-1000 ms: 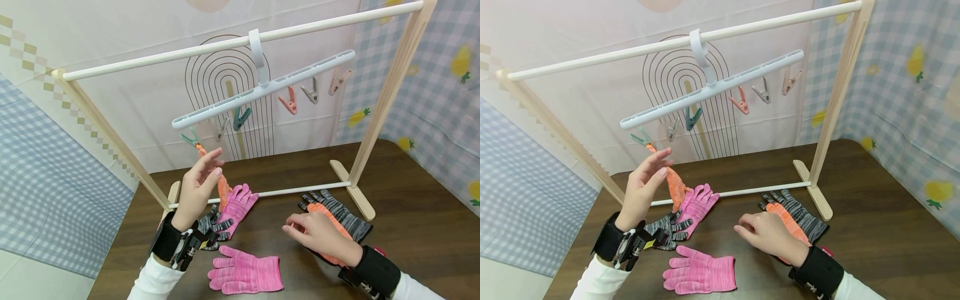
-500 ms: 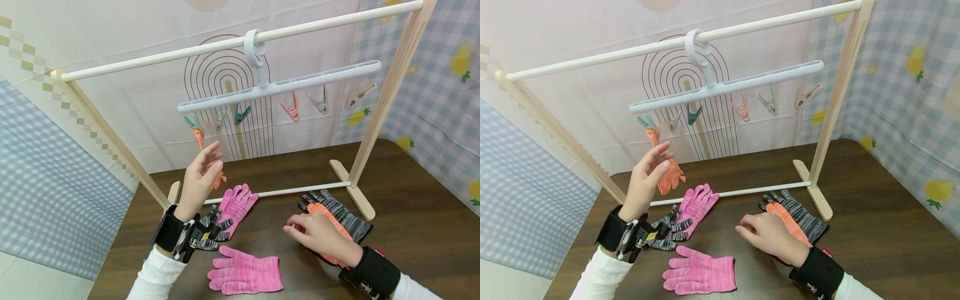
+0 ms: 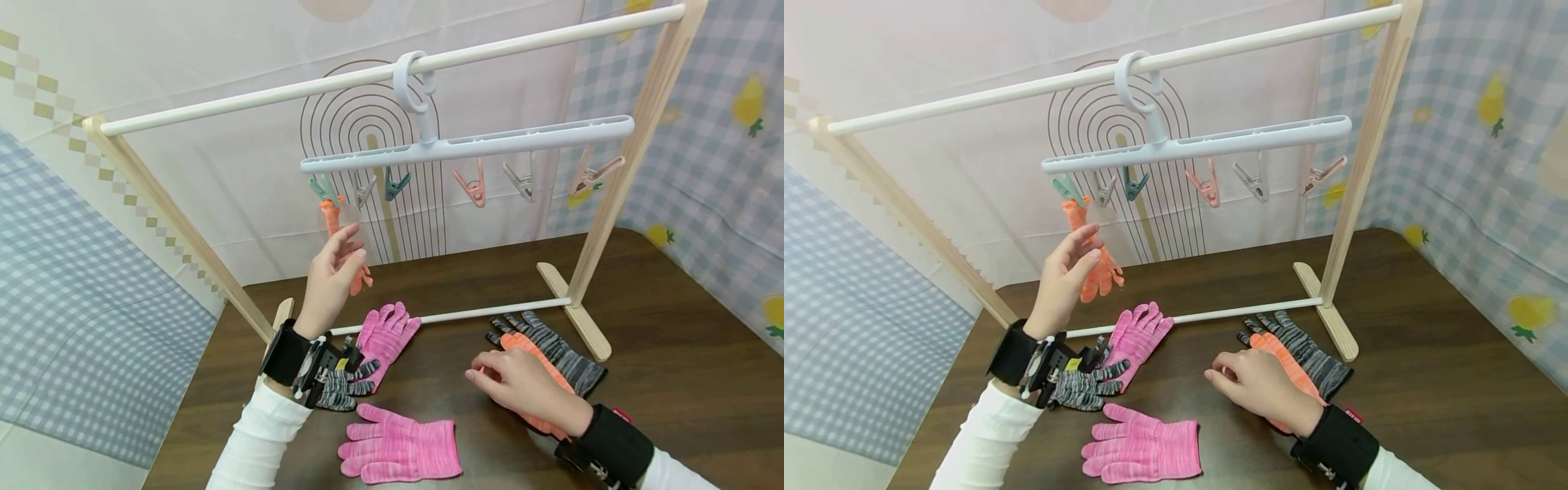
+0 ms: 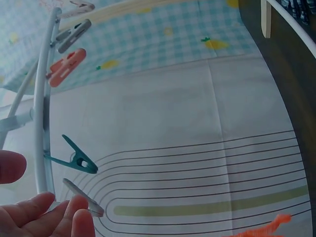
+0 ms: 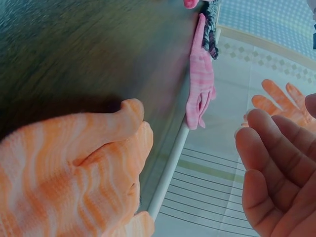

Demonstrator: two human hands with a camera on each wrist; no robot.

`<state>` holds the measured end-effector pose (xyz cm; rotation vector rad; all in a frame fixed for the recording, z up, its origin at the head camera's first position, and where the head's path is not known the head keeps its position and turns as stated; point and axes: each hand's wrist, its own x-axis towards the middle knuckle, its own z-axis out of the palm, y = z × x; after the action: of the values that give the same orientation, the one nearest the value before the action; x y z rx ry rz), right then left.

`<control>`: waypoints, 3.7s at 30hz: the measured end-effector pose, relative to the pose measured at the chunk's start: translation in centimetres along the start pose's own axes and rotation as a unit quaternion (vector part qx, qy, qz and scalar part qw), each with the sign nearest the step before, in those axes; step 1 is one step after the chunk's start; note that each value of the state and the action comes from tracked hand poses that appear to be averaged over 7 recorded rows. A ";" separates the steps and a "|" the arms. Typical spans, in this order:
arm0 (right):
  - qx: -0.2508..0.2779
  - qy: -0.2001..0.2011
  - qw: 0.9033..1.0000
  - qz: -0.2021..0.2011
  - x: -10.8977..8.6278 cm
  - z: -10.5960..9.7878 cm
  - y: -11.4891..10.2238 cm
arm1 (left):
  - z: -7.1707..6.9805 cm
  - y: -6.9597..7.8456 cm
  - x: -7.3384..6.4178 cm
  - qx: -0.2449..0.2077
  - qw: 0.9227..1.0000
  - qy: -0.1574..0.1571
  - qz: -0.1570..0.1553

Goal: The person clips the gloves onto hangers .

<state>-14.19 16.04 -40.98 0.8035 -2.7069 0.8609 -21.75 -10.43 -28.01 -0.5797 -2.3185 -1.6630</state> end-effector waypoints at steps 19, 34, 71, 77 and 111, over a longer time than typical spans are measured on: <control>0.014 -0.013 1.000 0.005 -0.4 0.2 0.8 | 0.1 -0.4 1.7 0.003 1.000 0.006 0.012; 0.009 -0.044 0.998 0.031 -1.0 0.0 1.4 | 0.1 0.3 3.4 0.021 0.999 0.023 0.007; -0.014 -0.076 0.996 0.042 -2.0 -0.2 2.6 | 0.7 1.4 6.8 0.013 0.999 0.039 -0.016; -0.016 -0.082 0.995 0.055 -2.3 -0.3 2.8 | 0.9 1.5 6.9 0.016 0.999 0.045 -0.018; 0.001 -0.107 0.990 0.094 -3.1 -0.7 3.5 | 1.8 1.2 7.9 0.097 0.988 0.120 0.024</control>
<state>-13.56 20.24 -43.12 0.6841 -3.0112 0.8594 -28.21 -6.98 -24.33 -0.3696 -2.2358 -1.3806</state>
